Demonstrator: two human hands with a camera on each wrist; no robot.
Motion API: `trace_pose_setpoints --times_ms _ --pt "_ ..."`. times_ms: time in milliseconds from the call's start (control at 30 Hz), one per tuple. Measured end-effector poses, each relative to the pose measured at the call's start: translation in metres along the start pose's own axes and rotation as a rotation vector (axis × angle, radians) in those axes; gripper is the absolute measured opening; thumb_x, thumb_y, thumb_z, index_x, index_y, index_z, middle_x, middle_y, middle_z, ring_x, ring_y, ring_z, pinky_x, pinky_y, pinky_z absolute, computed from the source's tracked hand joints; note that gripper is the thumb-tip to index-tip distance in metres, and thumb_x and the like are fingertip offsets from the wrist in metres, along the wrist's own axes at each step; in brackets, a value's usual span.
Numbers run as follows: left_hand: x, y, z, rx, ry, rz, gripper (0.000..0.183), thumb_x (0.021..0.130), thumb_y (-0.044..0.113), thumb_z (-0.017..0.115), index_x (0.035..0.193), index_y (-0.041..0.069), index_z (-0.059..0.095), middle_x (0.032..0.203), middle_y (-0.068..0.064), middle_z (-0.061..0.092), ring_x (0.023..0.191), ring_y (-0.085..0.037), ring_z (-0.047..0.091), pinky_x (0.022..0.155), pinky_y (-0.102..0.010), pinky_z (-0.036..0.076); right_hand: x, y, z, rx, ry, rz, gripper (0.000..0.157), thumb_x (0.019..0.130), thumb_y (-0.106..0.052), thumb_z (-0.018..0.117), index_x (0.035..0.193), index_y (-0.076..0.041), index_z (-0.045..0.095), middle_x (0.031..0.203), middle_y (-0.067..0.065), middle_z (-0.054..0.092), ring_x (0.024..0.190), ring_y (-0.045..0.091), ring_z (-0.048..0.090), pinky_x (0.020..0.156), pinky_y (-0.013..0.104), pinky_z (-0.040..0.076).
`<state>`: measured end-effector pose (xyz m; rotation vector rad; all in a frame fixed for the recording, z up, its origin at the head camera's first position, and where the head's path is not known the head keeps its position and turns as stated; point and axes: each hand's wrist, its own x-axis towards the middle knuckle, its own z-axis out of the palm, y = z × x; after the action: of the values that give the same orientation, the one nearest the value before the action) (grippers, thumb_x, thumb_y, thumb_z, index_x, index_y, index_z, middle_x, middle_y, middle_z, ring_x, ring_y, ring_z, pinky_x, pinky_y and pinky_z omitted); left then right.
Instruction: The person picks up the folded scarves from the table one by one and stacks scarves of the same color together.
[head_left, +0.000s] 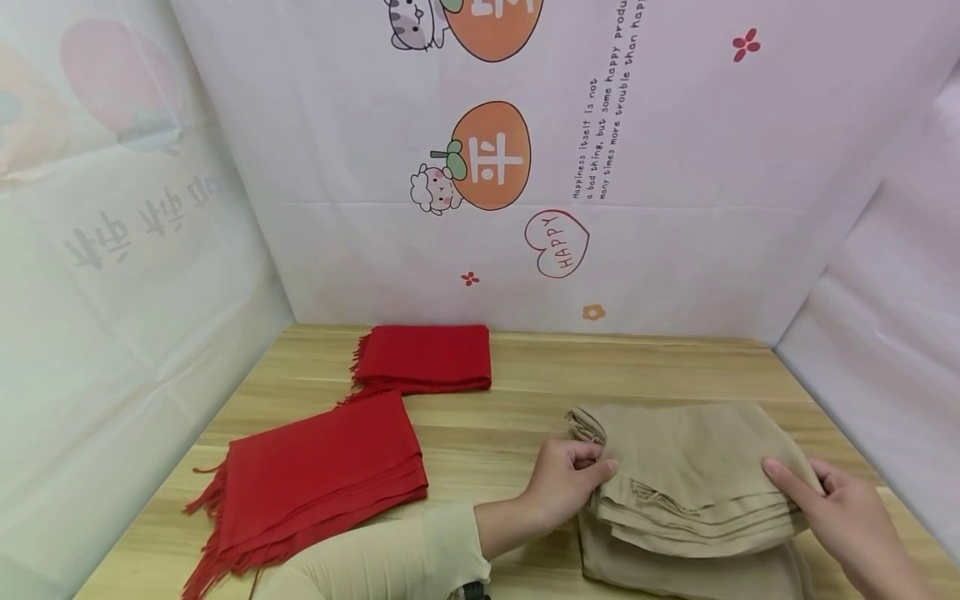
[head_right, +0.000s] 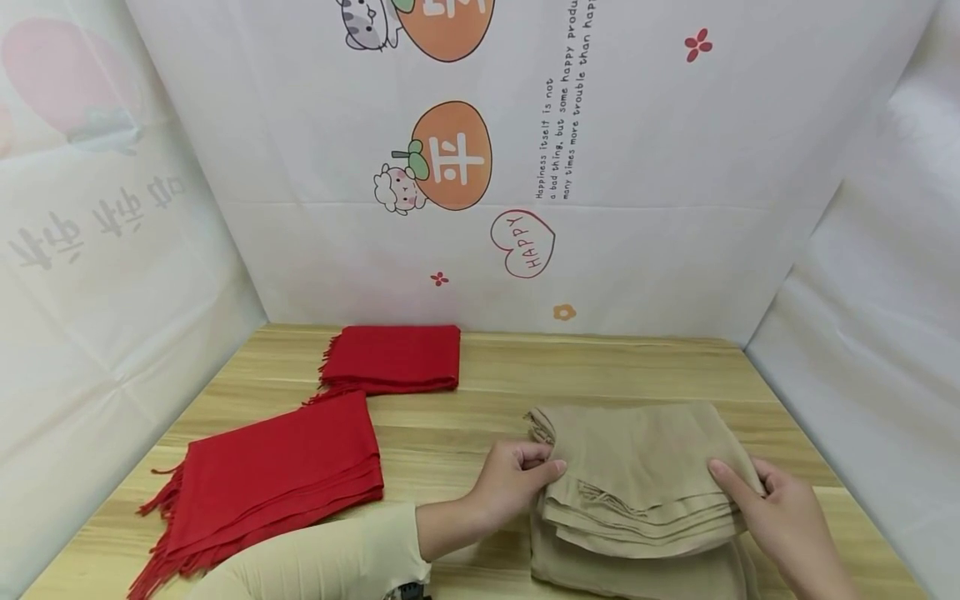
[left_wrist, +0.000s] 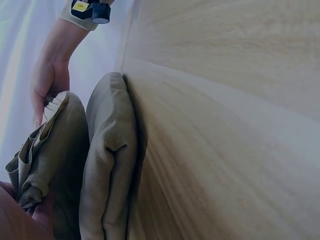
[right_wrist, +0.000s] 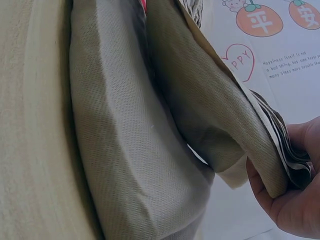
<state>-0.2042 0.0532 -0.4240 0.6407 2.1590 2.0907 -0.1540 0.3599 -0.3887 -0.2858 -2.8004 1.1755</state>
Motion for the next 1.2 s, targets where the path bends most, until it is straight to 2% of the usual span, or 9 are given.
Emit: trace_pose_setpoints --times_ms 267,467,600,767,833,900,1000,1133,1200 --pt "-0.005 -0.001 0.001 -0.021 0.008 -0.066 0.021 0.088 0.008 0.069 0.071 -0.003 0.065 0.051 0.01 0.041 0.047 0.001 0.033 0.046 -0.016 0.029 -0.003 0.003 -0.001 0.002 -0.013 0.006 0.054 0.098 -0.04 0.057 0.113 0.011 0.062 0.089 0.005 0.068 0.073 -0.005 0.052 0.059 0.016 0.042" --pt "-0.009 -0.001 0.001 -0.042 0.028 -0.129 0.013 0.087 0.008 0.071 0.083 -0.004 0.073 0.064 0.009 0.06 0.056 0.002 0.047 0.053 -0.015 0.04 0.0 0.009 -0.006 -0.018 -0.09 0.062 0.069 0.098 -0.046 0.053 0.129 0.015 0.05 0.104 0.021 0.067 0.077 -0.005 0.049 0.061 0.02 0.044" --pt "-0.012 -0.001 0.001 -0.055 0.045 -0.187 0.012 0.086 0.007 0.072 0.091 -0.004 0.074 0.083 0.001 0.071 0.07 -0.001 0.059 0.064 -0.017 0.049 0.001 0.016 -0.009 0.013 -0.128 0.113 0.074 0.097 -0.05 0.052 0.135 0.014 0.045 0.107 0.02 0.066 0.079 -0.004 0.051 0.063 0.024 0.046" --pt "-0.014 -0.003 0.001 -0.054 0.06 -0.233 0.01 0.085 0.006 0.073 0.09 -0.003 0.074 0.089 -0.003 0.071 0.076 -0.004 0.061 0.066 -0.02 0.051 0.001 0.025 -0.011 0.043 -0.16 0.142 0.073 0.097 -0.051 0.051 0.133 0.012 0.048 0.103 0.011 0.069 0.079 0.001 0.056 0.064 0.026 0.048" --pt "-0.015 -0.004 0.001 -0.046 0.068 -0.245 0.01 0.084 0.006 0.074 0.089 -0.003 0.074 0.094 -0.002 0.07 0.077 -0.004 0.06 0.065 -0.021 0.051 0.001 0.027 -0.011 0.027 -0.185 0.153 0.078 0.098 -0.053 0.048 0.14 0.013 0.039 0.116 0.025 0.063 0.091 0.017 0.062 0.073 0.034 0.051" --pt "-0.015 -0.006 0.001 -0.044 0.07 -0.261 0.01 0.084 0.006 0.074 0.088 -0.003 0.074 0.096 0.0 0.069 0.075 -0.005 0.057 0.061 -0.021 0.049 0.003 0.03 -0.011 -0.004 -0.213 0.169 0.083 0.098 -0.055 0.045 0.144 0.013 0.03 0.129 0.034 0.051 0.097 0.027 0.059 0.076 0.038 0.05" --pt "-0.017 -0.007 -0.001 -0.041 0.067 -0.274 0.009 0.084 0.006 0.074 0.085 -0.002 0.074 0.089 0.004 0.065 0.068 -0.005 0.051 0.055 -0.02 0.043 0.004 0.031 -0.011 -0.023 -0.28 0.219 0.091 0.097 -0.061 0.04 0.145 0.014 0.02 0.144 0.04 0.022 0.119 0.055 0.039 0.083 0.052 0.046" --pt "-0.018 -0.008 -0.003 -0.044 0.053 -0.296 0.009 0.084 0.006 0.073 0.085 -0.003 0.073 0.079 0.005 0.063 0.063 -0.004 0.051 0.053 -0.019 0.042 0.003 0.032 -0.012 -0.045 -0.327 0.26 0.095 0.096 -0.064 0.038 0.143 0.017 0.024 0.139 0.041 0.032 0.119 0.059 0.037 0.081 0.053 0.047" --pt "-0.019 -0.009 -0.004 -0.051 0.042 -0.313 0.009 0.084 0.006 0.073 0.086 -0.003 0.073 0.076 0.004 0.064 0.063 -0.005 0.054 0.054 -0.019 0.045 0.002 0.032 -0.012 -0.04 -0.322 0.266 0.093 0.096 -0.063 0.039 0.14 0.019 0.03 0.124 0.038 0.051 0.106 0.049 0.054 0.078 0.049 0.05"
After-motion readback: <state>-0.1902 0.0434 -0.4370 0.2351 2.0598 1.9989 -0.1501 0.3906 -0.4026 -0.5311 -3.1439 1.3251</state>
